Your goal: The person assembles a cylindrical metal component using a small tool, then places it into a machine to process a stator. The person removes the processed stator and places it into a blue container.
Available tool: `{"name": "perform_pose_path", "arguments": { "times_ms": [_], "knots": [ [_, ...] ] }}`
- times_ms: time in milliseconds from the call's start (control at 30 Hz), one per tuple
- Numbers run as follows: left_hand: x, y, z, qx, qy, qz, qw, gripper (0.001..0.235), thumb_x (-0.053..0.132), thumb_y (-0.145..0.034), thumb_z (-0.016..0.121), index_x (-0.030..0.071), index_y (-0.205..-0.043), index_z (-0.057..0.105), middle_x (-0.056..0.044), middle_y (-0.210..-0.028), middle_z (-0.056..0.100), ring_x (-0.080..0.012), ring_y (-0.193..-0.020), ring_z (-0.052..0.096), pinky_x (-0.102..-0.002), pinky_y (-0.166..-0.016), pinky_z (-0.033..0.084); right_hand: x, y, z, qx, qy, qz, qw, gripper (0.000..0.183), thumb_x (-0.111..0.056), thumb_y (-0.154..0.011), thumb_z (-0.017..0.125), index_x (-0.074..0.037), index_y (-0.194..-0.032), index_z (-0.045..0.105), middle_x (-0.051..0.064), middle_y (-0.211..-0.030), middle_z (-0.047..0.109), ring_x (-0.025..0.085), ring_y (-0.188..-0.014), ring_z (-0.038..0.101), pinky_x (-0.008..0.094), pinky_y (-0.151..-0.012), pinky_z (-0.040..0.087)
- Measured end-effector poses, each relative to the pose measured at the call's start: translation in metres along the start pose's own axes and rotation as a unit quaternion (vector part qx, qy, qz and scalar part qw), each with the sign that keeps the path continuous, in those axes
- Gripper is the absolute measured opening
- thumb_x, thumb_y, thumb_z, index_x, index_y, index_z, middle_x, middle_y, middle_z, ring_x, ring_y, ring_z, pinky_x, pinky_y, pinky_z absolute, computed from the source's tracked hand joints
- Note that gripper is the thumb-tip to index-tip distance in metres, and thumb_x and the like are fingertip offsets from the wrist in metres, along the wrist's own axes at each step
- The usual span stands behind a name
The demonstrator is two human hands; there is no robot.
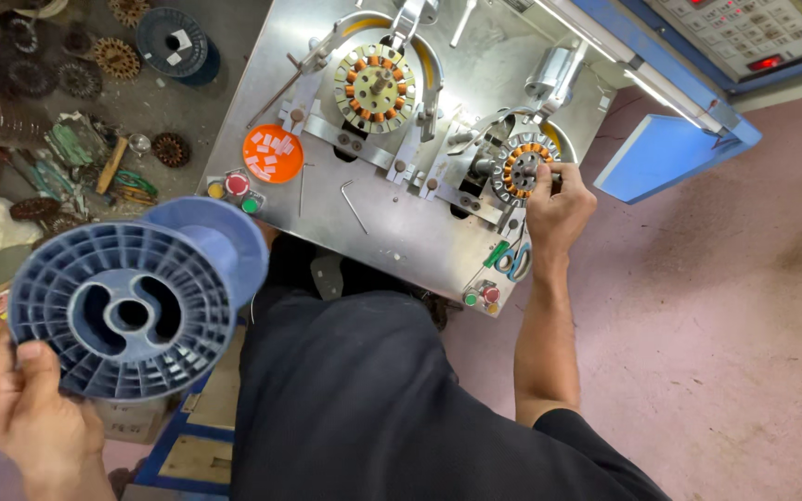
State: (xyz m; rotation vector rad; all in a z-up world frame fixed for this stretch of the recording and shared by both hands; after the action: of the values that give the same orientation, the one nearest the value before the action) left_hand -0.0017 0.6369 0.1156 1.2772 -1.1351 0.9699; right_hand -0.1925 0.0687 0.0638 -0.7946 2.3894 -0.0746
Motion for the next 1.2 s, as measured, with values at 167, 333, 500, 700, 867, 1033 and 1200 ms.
{"name": "perform_pose_path", "arguments": {
  "times_ms": [167, 333, 500, 700, 867, 1033, 1200],
  "knots": [
    [-0.119, -0.010, -0.068, 0.151, -0.084, -0.022, 0.985, 0.029, 0.023, -0.121, 0.062, -0.004, -0.123, 0.053, -0.003, -0.119, 0.060, -0.0133, -0.104, 0.054, -0.031, -0.093, 0.051, -0.016, 0.004, 0.006, -0.015, 0.063, -0.034, 0.997, 0.014, -0.009, -0.100, 0.074, 0.003, -0.092, 0.074, 0.014, -0.071, 0.072, 0.018, -0.056, 0.066, 0.033, -0.048, 0.045],
    [-0.237, -0.037, -0.099, 0.235, -0.039, -0.175, 0.955, 0.038, 0.033, -0.110, 0.052, 0.005, -0.135, 0.045, -0.011, -0.109, 0.065, -0.0212, -0.070, 0.073, -0.035, -0.045, 0.062, -0.035, 0.016, 0.022, -0.037, 0.091, -0.136, 0.986, 0.009, -0.003, -0.102, 0.072, 0.003, -0.096, 0.071, 0.016, -0.086, 0.074, 0.027, -0.074, 0.074, 0.038, -0.063, 0.055],
    [-0.312, -0.050, -0.121, 0.226, -0.001, -0.331, 0.916, 0.032, 0.025, -0.109, 0.048, 0.010, -0.137, 0.042, -0.015, -0.105, 0.065, -0.0266, -0.059, 0.068, -0.036, -0.044, 0.058, -0.030, 0.011, 0.033, -0.011, 0.193, -0.107, 0.975, 0.009, -0.002, -0.098, 0.074, 0.005, -0.092, 0.071, 0.019, -0.078, 0.072, 0.031, -0.067, 0.072, 0.044, -0.056, 0.051],
    [-0.397, -0.106, -0.112, 0.201, 0.064, -0.507, 0.836, 0.036, 0.014, -0.105, 0.044, 0.017, -0.140, 0.037, -0.017, -0.096, 0.067, -0.0268, -0.056, 0.069, -0.036, -0.045, 0.057, -0.037, 0.007, 0.050, -0.022, -0.056, 0.128, 0.990, 0.018, -0.003, -0.109, 0.062, 0.012, -0.102, 0.055, 0.020, -0.083, 0.072, 0.025, -0.064, 0.074, 0.037, -0.051, 0.061],
    [-0.496, -0.161, -0.085, 0.210, 0.004, -0.542, 0.813, 0.049, -0.004, -0.098, 0.041, 0.019, -0.141, 0.045, -0.020, -0.098, 0.070, -0.0241, -0.056, 0.070, -0.038, -0.043, 0.055, -0.055, 0.005, 0.074, -0.097, -0.040, 0.117, 0.987, 0.016, 0.002, -0.115, 0.061, 0.014, -0.108, 0.053, 0.024, -0.096, 0.070, 0.028, -0.080, 0.076, 0.039, -0.069, 0.067],
    [-0.614, -0.208, -0.082, 0.222, -0.046, -0.564, 0.794, 0.050, -0.004, -0.097, 0.045, 0.022, -0.141, 0.045, -0.017, -0.104, 0.067, -0.0238, -0.055, 0.069, -0.040, -0.045, 0.061, -0.055, 0.005, 0.096, -0.123, -0.072, 0.131, 0.981, 0.007, 0.007, -0.110, 0.056, 0.010, -0.112, 0.050, 0.024, -0.101, 0.069, 0.029, -0.084, 0.075, 0.040, -0.077, 0.066],
    [-0.697, -0.214, -0.097, 0.207, -0.077, -0.555, 0.802, 0.054, -0.011, -0.081, 0.060, 0.017, -0.127, 0.050, -0.012, -0.097, 0.066, -0.0228, -0.064, 0.070, -0.039, -0.047, 0.060, -0.025, 0.006, 0.108, -0.221, -0.004, 0.270, 0.937, 0.035, -0.028, -0.121, 0.039, -0.004, -0.124, 0.064, 0.002, -0.106, 0.069, 0.007, -0.094, 0.067, 0.023, -0.094, 0.058]
  ]
}}
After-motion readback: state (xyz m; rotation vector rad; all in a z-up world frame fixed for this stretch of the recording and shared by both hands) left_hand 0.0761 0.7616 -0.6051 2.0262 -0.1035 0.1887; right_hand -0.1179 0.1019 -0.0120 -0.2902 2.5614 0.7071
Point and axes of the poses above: each hand's wrist, its own y-axis away from the middle knuckle, its own z-axis out of the palm, x = y × z, the point moved 3 cm from there along -y, towards the middle knuckle
